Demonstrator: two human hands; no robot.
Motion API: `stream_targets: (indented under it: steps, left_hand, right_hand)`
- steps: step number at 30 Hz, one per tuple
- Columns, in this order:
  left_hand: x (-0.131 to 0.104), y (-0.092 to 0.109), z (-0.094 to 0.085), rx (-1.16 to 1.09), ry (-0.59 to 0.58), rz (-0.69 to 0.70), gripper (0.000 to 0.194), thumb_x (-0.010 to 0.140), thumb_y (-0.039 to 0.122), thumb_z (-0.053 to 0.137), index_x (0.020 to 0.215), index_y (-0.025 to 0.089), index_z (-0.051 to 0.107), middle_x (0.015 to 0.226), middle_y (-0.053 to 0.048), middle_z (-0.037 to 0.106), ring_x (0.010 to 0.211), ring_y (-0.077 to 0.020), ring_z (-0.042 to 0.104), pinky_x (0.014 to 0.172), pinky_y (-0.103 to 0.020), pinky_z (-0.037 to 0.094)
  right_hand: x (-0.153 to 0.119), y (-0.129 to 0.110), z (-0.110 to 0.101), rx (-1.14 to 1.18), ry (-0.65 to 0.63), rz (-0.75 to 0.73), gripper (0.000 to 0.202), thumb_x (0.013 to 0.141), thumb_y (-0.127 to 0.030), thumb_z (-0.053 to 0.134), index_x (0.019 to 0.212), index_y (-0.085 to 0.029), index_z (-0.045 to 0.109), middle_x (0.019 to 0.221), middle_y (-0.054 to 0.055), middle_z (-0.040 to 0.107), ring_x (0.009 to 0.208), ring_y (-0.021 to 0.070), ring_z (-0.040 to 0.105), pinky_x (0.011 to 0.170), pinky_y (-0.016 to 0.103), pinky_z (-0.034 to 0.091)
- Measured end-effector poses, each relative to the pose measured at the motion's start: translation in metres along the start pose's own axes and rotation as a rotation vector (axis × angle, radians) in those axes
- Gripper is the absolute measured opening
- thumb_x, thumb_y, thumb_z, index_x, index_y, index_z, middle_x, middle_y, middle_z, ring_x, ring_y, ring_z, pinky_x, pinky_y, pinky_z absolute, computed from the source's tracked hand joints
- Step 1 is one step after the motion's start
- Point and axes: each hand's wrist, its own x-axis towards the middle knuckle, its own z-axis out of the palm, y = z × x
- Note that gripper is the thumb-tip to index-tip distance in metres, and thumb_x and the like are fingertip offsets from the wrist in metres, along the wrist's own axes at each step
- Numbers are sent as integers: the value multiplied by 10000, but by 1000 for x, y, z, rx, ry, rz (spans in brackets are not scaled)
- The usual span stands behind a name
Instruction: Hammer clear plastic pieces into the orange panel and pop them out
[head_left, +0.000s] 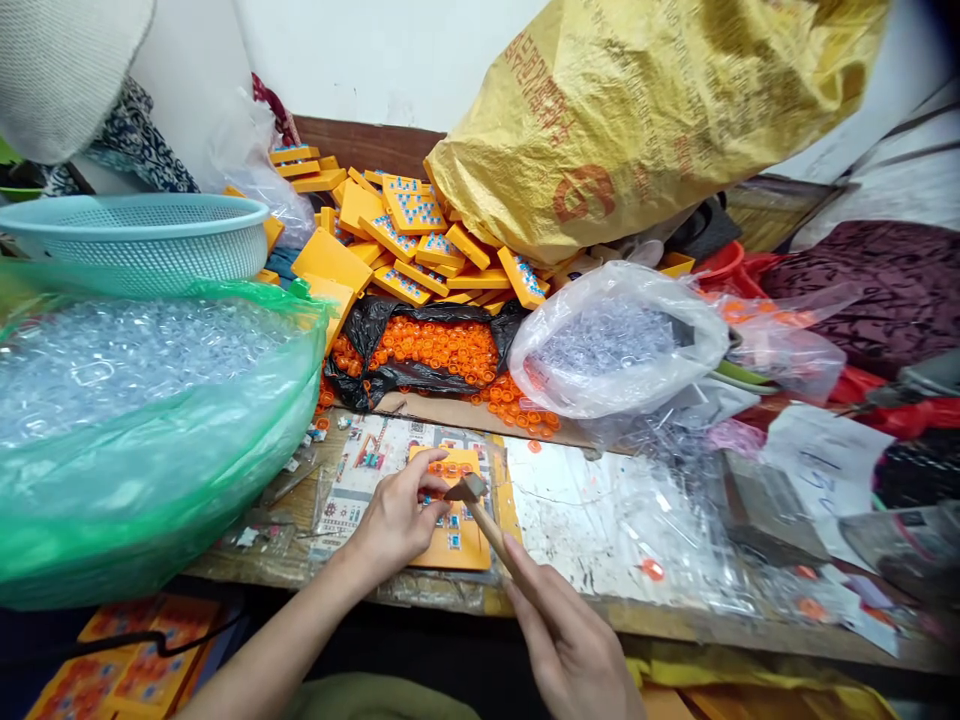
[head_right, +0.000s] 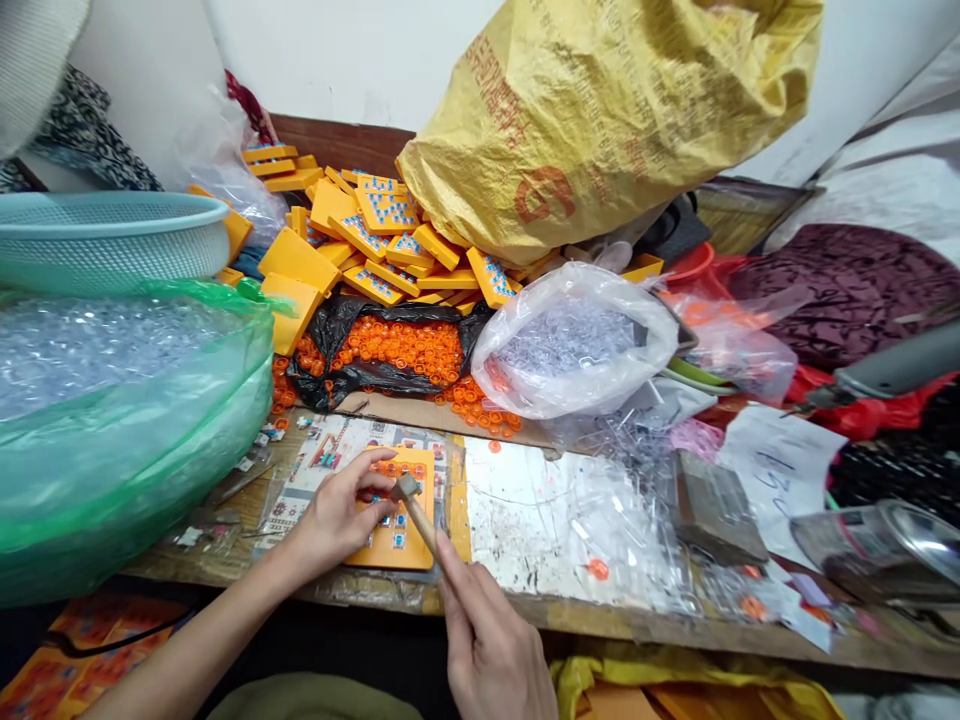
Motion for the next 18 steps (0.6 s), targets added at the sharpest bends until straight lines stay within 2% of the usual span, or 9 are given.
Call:
stream_targets:
  steps: [4,6,9,12,15,18]
  left_hand:
    - [0,0,-1,21,-5,-16,496,774,122,587,1253,197,481,897,-25,743,848,-179,695,834,-320,529]
    - [0,-1,-1,13,-4,-12,500,770,97,572,1254,185,486,891,-29,746,839,-177,701,831,-321,537]
    - [1,-3,-1,27,6,-2,502,760,58,546,1250,160,497,907,-48,749,866,-185,705,851,-335,540]
    - [0,-4,1,27,14,-4,517,757,53,553,1260,158,498,899,-48,749,867,-186,707,844,-333,547]
    - [-3,-3,3,18,21,-17,529,757,64,575,1271,168,508,875,-38,746,822,-177,708,796,-315,561]
    - [5,1,-6,-28,18,-57,552,727,90,638,1264,166,536,861,-37,741,745,-168,704,701,-286,578]
  right_hand:
    - [0,-3,-1,56,144,-24,462,913,-164,512,1363,-269,507,1032,48,705,910,145,694,796,167,522]
    - [0,-3,-1,29,104,-16,438,921,-180,496,1349,-268,527,966,45,712,812,134,703,757,162,529]
    - [0,0,-1,-51,-36,18,410,935,-229,468,1335,-276,543,914,33,715,704,112,702,715,145,534]
    - [-1,3,2,-16,-36,61,412,925,-255,492,1333,-271,546,1018,41,724,840,134,717,763,152,536]
    - [-4,6,6,110,68,136,385,895,-267,545,1275,-251,603,1176,48,687,1041,190,671,864,205,527]
    - [-5,11,10,273,159,280,382,853,-313,606,1224,-235,646,1238,52,650,1124,239,624,952,294,502]
